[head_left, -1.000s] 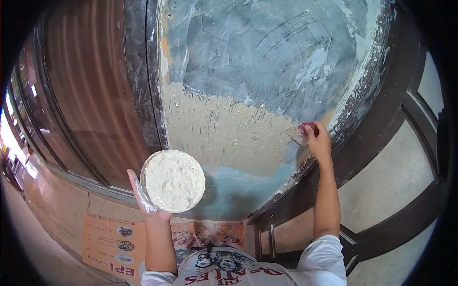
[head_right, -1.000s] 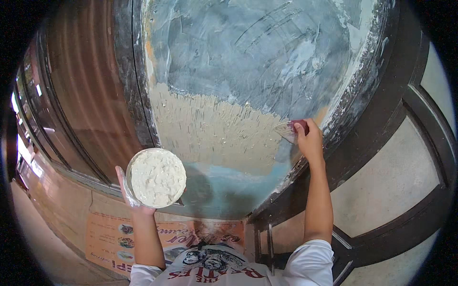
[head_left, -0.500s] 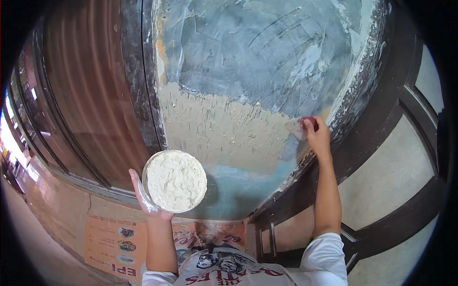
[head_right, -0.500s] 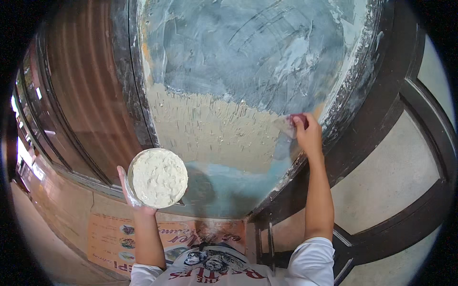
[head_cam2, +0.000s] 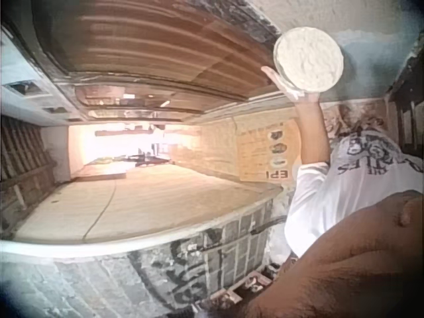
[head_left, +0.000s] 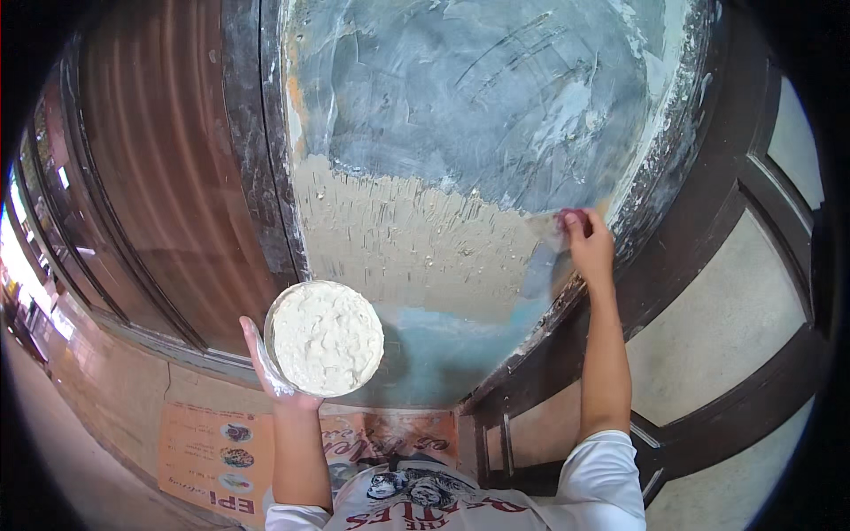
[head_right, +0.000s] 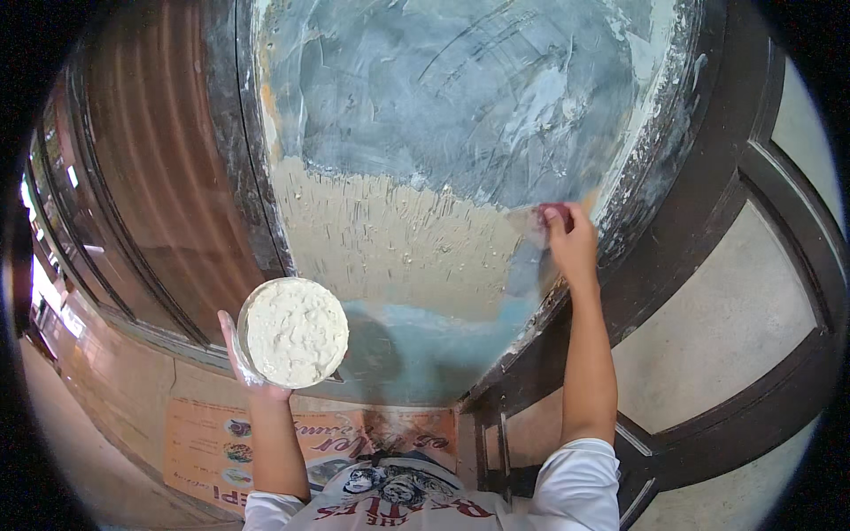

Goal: The person applies putty from a bowl onto a wall and smooths it with a hand scraper.

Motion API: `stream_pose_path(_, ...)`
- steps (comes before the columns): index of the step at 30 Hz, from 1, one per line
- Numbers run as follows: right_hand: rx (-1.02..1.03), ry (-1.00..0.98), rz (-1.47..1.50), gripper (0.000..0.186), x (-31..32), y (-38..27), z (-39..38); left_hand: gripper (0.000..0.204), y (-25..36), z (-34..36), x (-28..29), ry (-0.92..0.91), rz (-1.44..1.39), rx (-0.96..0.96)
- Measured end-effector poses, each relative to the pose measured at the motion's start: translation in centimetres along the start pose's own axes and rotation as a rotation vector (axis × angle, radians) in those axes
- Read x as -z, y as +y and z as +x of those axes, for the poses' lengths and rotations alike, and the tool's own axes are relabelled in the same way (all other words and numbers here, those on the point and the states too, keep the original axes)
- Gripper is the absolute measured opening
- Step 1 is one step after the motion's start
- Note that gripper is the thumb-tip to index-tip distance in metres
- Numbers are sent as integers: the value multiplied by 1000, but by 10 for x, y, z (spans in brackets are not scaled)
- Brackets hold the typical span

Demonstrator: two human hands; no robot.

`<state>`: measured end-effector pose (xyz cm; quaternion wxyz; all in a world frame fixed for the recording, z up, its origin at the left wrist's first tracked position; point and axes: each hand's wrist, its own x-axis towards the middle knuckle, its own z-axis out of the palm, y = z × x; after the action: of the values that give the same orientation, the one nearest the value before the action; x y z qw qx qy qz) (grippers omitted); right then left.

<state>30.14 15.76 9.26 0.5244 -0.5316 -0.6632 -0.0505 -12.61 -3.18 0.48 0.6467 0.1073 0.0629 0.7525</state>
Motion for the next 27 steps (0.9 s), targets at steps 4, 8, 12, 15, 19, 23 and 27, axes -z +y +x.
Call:
stream_pose_path(4, -44, 32, 57, 31, 10, -5, 6, 86, 4, -1, 7, 22, -8, -15)
stream_pose_path(8, -20, -50, 22, 32, 3, 22, -13, 87, 4, -2, 6, 7, -15, -9)
stream_pose_path(12, -13, -83, -19, 29, 3, 0, -12, 87, 5, 0, 7, -17, 26, -22)
stream_pose_path(15, -53, -2, 18, 29, 9, 6, 2, 87, 5, 2, 4, -3, 8, -10)
stream_pose_path(19, -99, 30, 134, 28, 15, 19, 3, 87, 6, 2, 8, 1, -17, 14)
stream_pose_path(23, -25, -69, 32, 27, 3, 2, -16, 87, 4, 5, 0, 29, -51, 11)
stream_pose_path(27, -63, 10, -8, 30, 9, 1, 3, 88, 2, 7, 3, -30, 3, 25)
